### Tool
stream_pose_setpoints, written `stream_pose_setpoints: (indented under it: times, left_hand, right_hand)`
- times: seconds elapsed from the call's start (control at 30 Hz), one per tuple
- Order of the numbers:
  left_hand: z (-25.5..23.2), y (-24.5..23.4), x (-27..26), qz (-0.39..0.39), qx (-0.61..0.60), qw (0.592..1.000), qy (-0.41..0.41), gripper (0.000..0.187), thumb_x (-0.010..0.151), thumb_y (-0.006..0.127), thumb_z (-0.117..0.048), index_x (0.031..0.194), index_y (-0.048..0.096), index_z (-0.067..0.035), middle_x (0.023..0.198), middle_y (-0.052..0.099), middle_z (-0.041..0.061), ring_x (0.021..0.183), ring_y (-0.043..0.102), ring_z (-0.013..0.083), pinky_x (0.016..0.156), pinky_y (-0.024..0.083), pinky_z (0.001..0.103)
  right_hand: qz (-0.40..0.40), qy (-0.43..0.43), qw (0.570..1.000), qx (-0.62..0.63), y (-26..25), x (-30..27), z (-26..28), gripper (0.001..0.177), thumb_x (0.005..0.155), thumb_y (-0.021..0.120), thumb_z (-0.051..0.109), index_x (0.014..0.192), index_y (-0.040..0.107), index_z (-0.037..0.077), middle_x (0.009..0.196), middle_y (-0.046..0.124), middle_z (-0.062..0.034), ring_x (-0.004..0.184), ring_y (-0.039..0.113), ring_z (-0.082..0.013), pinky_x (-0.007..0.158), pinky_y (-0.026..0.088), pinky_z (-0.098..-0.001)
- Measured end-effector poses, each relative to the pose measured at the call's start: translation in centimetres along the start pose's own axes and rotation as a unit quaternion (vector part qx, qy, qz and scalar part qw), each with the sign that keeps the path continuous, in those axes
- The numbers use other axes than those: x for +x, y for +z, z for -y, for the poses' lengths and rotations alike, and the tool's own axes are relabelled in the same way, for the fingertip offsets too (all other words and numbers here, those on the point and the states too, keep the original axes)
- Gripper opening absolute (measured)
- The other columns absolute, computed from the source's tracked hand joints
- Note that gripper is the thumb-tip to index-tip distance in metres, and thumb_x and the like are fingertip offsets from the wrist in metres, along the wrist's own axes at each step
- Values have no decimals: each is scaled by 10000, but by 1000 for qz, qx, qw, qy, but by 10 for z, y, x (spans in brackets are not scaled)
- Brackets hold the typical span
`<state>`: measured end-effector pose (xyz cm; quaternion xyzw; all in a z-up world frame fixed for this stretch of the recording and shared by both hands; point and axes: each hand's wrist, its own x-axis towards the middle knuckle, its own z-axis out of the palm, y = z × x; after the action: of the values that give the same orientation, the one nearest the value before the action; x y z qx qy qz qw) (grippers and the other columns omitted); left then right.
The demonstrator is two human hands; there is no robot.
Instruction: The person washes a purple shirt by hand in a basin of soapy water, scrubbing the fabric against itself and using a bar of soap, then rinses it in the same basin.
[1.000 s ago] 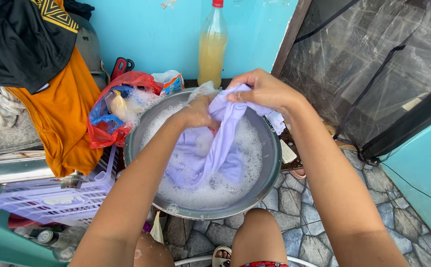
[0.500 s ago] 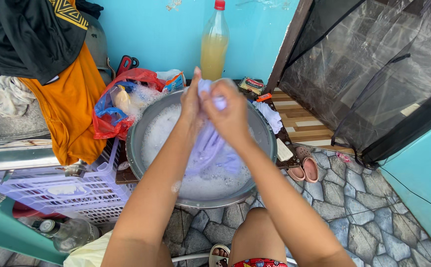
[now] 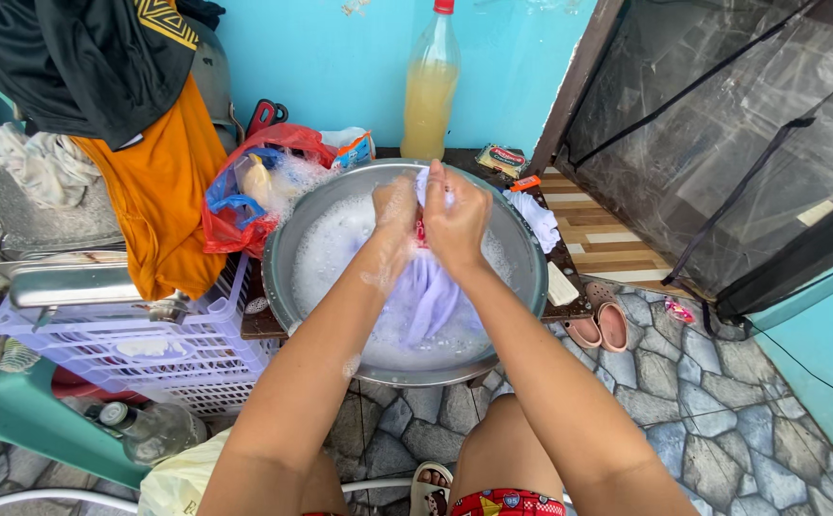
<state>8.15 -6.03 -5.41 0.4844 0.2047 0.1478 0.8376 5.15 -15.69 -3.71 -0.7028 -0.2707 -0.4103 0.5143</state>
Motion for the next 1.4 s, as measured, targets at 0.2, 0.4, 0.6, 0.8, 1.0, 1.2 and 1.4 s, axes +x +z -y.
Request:
stream_pose_setpoints:
  times: [0.2, 0.4, 0.6, 0.8, 1.0, 1.2, 1.4]
  left_hand:
    - [-2, 12, -33, 144, 150, 966, 153, 328, 949, 652, -353, 907, 694, -30, 810, 707, 16, 761, 663, 92, 678, 532, 272]
    - [-45, 10, -35, 232, 226, 914, 244, 686, 1041, 438, -615, 1037, 705, 17, 916, 632, 99, 897, 574, 169, 840, 515, 340]
    - [-59, -15, -31, 302, 348, 866, 193, 961, 914, 183, -814, 1482, 470, -93, 1511, 498, 174, 1395, 427, 268, 1159, 279, 404]
    - [-64, -73, -12, 362, 336, 865, 89, 600, 887, 728, -503, 1282, 692, -53, 1358, 702, 162, 1347, 590, 263, 1180, 338, 420]
    - [-119, -90, -41, 344, -17, 934, 95, 405, 869, 795, -342, 1205, 687, -143, 1202, 688, 43, 1135, 667, 202, 962, 580, 422]
    - [-66, -29, -7, 264, -180, 944, 79, 368, 871, 747, -356, 1129, 667, -106, 1063, 704, 54, 1002, 679, 205, 819, 602, 400]
    - [21, -11, 45, 213, -334, 918, 7, 213, 939, 678, -265, 967, 647, -57, 861, 656, 107, 735, 666, 231, 600, 582, 392]
  right_hand:
    - [170, 336, 911, 166, -43, 52, -26, 247, 952, 596, 268, 1036, 675, 48, 886, 680, -106, 794, 658, -205, 749, 510, -351]
    - [492, 296, 795, 196, -70, 73, 5, 328, 861, 778, 137, 1167, 722, 34, 1057, 757, -83, 948, 702, -160, 874, 559, -305]
    - [494, 31, 869, 20, -92, 132, 57, 232, 771, 884, 96, 966, 775, 31, 899, 668, -32, 837, 653, -152, 768, 521, -310]
    - [405, 4, 911, 80, -117, 170, 50, 172, 889, 828, 56, 1015, 715, 25, 968, 681, 17, 892, 649, -98, 821, 544, -283]
    - [358, 213, 907, 55, -117, 151, 19, 188, 880, 787, 82, 1058, 724, 80, 976, 754, -24, 874, 703, -114, 768, 576, -291]
    - [150, 283, 913, 254, -57, 78, 55, 206, 888, 853, 131, 995, 702, 40, 815, 702, -34, 624, 563, -119, 562, 483, -305]
    - [-7, -201, 980, 10, 0, 34, 65, 141, 837, 778, 104, 880, 664, 33, 834, 674, -127, 756, 681, -253, 694, 562, -405]
